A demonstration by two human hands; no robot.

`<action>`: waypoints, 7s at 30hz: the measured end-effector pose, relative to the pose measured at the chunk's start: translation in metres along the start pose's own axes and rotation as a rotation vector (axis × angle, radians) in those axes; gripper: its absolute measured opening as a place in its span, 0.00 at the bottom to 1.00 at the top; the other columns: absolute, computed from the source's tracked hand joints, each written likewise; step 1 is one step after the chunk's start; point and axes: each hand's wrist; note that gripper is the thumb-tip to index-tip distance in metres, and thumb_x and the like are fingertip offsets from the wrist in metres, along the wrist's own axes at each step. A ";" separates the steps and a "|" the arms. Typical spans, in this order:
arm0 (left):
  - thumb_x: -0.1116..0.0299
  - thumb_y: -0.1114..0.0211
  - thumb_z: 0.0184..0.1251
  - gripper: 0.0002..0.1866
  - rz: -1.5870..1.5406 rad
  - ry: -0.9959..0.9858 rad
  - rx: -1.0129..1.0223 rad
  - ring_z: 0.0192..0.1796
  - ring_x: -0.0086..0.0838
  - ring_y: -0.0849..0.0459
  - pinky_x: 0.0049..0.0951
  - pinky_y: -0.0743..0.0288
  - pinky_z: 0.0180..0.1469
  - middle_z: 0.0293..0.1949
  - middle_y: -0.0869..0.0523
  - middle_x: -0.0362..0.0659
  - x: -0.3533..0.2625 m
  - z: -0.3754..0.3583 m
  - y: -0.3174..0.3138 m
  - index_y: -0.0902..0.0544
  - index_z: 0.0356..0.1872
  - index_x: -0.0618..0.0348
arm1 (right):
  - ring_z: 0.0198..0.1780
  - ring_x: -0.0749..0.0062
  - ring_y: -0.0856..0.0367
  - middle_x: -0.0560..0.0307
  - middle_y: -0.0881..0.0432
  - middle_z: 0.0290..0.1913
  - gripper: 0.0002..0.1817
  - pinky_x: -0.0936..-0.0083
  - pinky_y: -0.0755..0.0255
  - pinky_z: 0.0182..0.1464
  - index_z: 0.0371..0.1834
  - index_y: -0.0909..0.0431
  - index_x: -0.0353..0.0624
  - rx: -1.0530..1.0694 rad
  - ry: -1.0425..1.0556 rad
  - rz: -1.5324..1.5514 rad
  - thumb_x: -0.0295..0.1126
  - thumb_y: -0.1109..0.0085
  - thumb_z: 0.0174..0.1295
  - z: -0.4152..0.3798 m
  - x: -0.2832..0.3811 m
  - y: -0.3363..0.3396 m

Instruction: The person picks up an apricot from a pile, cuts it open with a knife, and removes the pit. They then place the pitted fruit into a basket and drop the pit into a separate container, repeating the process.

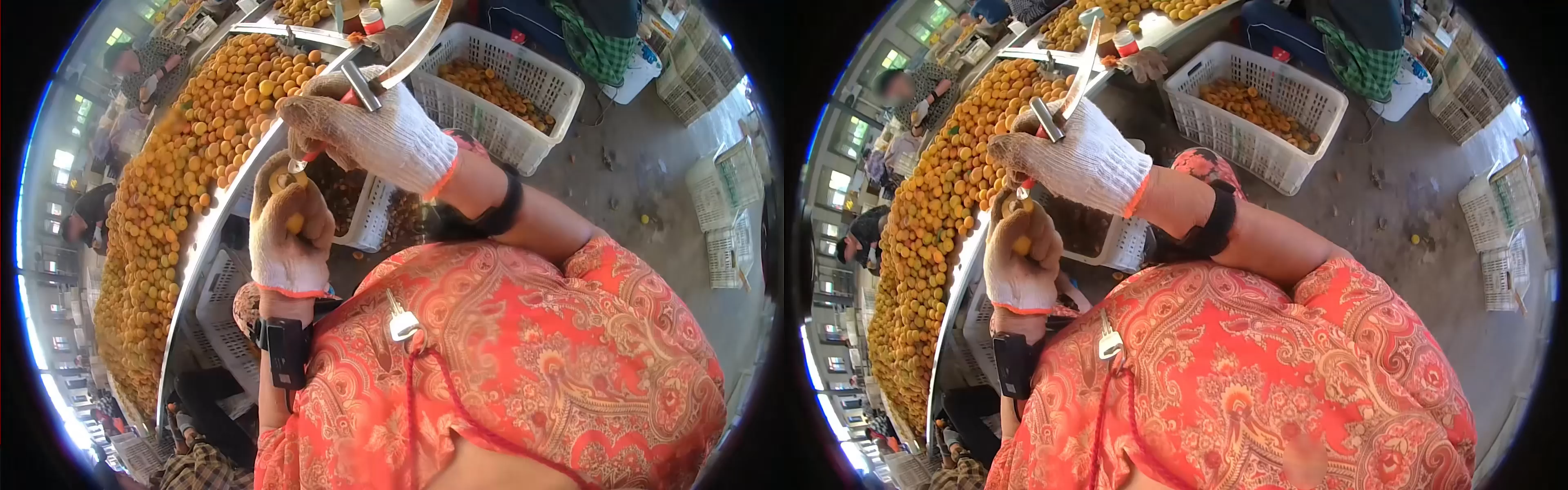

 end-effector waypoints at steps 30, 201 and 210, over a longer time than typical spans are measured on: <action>0.79 0.41 0.54 0.17 0.326 0.168 0.062 0.21 0.18 0.30 0.17 0.43 0.20 0.30 0.23 0.38 -0.049 -0.010 0.028 0.21 0.47 0.60 | 0.13 0.83 0.44 0.56 0.20 0.22 0.24 0.80 0.53 0.16 0.17 0.34 0.48 0.330 -0.346 0.363 0.44 0.49 0.74 0.030 -0.029 -0.021; 0.50 0.34 0.72 0.18 -0.224 -0.101 -0.280 0.41 0.30 0.17 0.32 0.21 0.45 0.39 0.16 0.41 0.003 0.058 0.062 0.20 0.49 0.54 | 0.31 0.42 0.16 0.39 0.16 0.29 0.17 0.50 0.24 0.32 0.54 0.32 0.36 0.148 0.182 -0.892 0.37 0.47 0.69 0.019 -0.126 -0.062; 0.48 0.41 0.76 0.22 -0.221 -0.127 -0.408 0.38 0.32 0.16 0.32 0.22 0.42 0.39 0.15 0.43 -0.014 0.056 0.080 0.22 0.51 0.58 | 0.30 0.52 0.16 0.40 0.19 0.27 0.09 0.63 0.24 0.34 0.44 0.27 0.35 0.160 0.199 -0.632 0.30 0.43 0.70 0.016 -0.080 -0.070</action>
Point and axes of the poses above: each hand's wrist, its own z-axis towards the middle knuckle, its own y-axis out of the back of the hand, x = y × z
